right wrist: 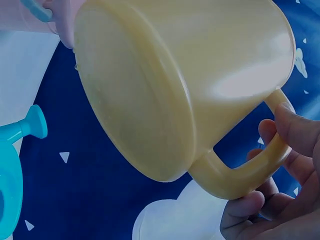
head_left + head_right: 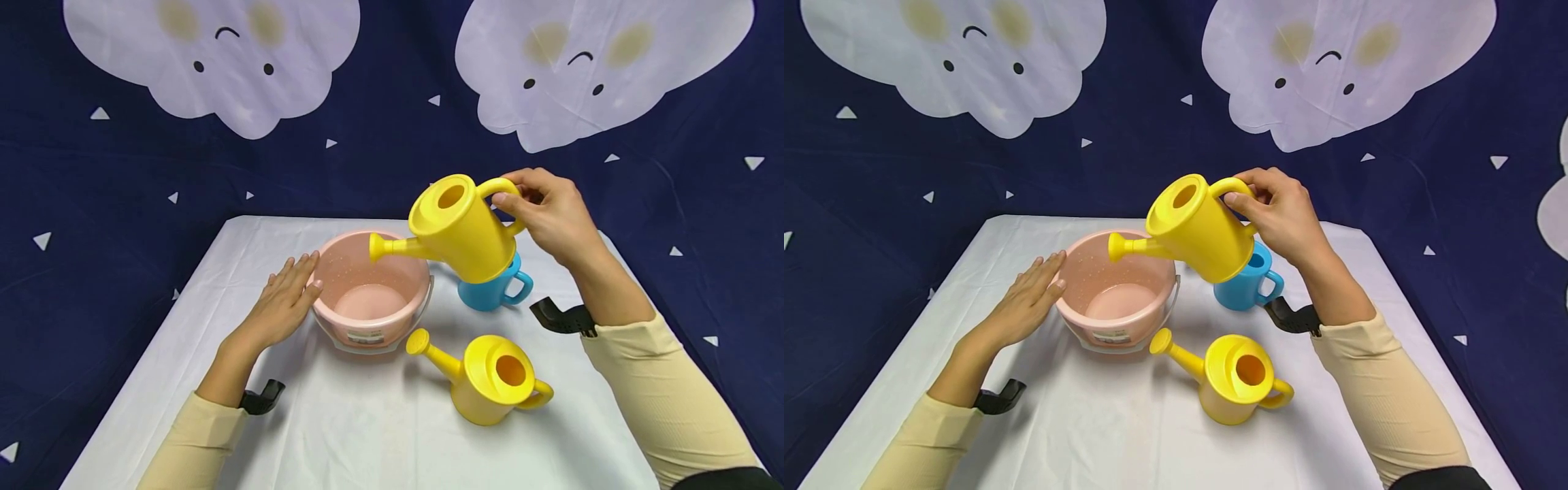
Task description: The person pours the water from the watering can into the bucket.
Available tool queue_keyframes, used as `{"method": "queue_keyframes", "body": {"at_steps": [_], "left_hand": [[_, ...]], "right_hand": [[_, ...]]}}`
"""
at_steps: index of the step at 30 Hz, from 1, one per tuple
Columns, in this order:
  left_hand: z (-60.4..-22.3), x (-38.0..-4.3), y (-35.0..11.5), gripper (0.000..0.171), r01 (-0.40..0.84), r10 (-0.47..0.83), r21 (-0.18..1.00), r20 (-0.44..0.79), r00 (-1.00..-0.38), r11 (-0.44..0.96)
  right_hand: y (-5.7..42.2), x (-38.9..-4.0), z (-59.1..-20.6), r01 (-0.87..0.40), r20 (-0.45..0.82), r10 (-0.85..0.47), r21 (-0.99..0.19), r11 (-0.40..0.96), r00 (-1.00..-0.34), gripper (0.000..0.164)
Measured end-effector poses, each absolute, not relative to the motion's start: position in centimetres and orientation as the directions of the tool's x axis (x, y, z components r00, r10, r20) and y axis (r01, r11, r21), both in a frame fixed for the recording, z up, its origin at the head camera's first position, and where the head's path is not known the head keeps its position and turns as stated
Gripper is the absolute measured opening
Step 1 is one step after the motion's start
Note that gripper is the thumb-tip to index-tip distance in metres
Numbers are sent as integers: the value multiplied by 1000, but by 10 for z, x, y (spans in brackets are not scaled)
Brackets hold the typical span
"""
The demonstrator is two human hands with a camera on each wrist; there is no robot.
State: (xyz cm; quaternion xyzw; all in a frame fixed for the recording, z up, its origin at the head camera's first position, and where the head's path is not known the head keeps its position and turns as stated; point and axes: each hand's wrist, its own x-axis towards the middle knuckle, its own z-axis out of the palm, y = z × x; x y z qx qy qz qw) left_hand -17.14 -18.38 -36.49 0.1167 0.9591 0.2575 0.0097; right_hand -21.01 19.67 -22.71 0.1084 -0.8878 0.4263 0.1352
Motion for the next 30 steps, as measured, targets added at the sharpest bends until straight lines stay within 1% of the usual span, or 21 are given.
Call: {"method": "queue_keyframes", "body": {"at_steps": [10,26,30], "left_hand": [[-366,-172,-184,60,219,229,489,40,-973,844],[-366,-171,-183,60,214,223,498,41,-974,840],[-366,-172,-182,60,215,222,498,46,-974,840]], "right_hand": [[201,-211,-232,-289,316,-58,-760,582,-947,34],[210,-208,-243,-329,339,-80,-791,515,-938,27],[213,-207,-246,-311,327,-65,-794,522,-943,29]]}}
